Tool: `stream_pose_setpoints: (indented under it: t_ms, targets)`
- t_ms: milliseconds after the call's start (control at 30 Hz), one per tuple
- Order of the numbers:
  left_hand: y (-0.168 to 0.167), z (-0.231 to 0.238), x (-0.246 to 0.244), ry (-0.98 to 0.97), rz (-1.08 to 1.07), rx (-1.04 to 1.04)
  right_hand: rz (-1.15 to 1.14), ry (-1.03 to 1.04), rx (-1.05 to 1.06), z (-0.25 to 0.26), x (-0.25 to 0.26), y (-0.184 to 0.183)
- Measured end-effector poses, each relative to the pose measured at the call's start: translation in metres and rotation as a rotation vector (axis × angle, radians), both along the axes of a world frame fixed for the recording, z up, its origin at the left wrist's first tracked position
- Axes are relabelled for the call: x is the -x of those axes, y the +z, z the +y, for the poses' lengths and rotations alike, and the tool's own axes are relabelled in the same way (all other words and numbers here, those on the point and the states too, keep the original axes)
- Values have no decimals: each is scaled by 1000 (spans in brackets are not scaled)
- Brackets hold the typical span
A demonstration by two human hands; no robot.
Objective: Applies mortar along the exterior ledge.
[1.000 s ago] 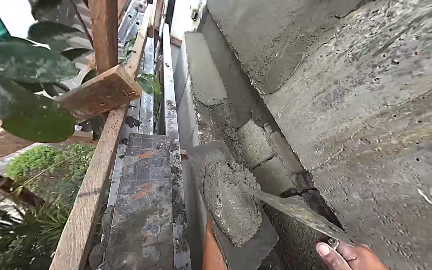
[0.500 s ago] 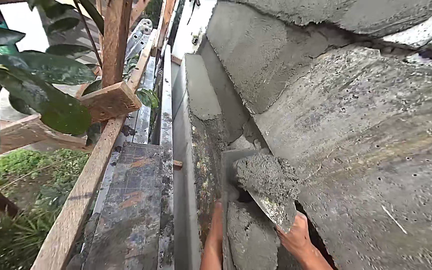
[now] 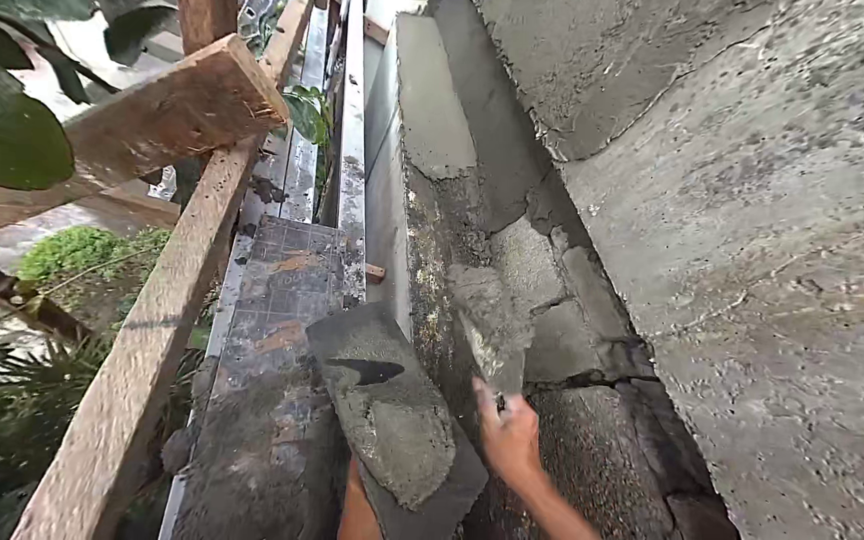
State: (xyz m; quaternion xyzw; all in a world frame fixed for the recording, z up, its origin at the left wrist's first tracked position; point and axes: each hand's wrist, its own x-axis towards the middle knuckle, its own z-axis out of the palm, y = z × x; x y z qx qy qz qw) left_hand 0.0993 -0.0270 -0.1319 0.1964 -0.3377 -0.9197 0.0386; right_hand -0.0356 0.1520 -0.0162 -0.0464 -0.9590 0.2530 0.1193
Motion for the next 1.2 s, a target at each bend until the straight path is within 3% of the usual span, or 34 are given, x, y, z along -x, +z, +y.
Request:
stream_pose_setpoints:
  t_ms: [33, 67, 100, 133, 200, 267, 367, 467, 633, 700, 800, 933, 1067, 1133, 1200]
  targets:
    - [-50, 20, 24, 74, 36, 39, -85, -55, 39, 10, 20, 6]
    - [-72, 33, 41, 51, -96, 53, -138, -113, 99, 23, 40, 12]
    - [-74, 41, 57, -4, -304, -16, -150, -185, 192, 35, 57, 19]
    - [-68, 46, 67, -46, -464, -68, -112, -270, 298, 39, 68, 25]
    - [-11, 29, 88, -102, -641, -140, 4, -365, 461, 26, 73, 28]
    - [31, 17, 94, -134, -546, -216, 43, -340, 514, 9, 52, 26]
    - [44, 19, 87, -92, -387, -280, -76, -311, 595, 9, 50, 27]
    - [63, 14, 76, -74, -468, -103, -210, -317, 622, 30, 82, 46]
    - [49, 17, 83, -59, -500, -68, -172, -336, 651, 63, 107, 73]
    - [57, 16, 82, -44, -465, -94, -132, -345, 676, 57, 89, 71]
    - [98, 7, 80, -49, -500, -262, -167, -356, 601, 48, 37, 60]
    - [54, 16, 63, -51, -253, -202, -389, -159, 380, 55, -48, 57]
    - [57, 17, 75, -29, -286, -237, -460, 158, 161, 75, -115, 83]
    - [75, 10, 88, -55, -296, -251, -419, 275, 69, 86, -129, 100]
    - [116, 0, 90, -114, -322, -201, -398, 337, -58, 89, -133, 123]
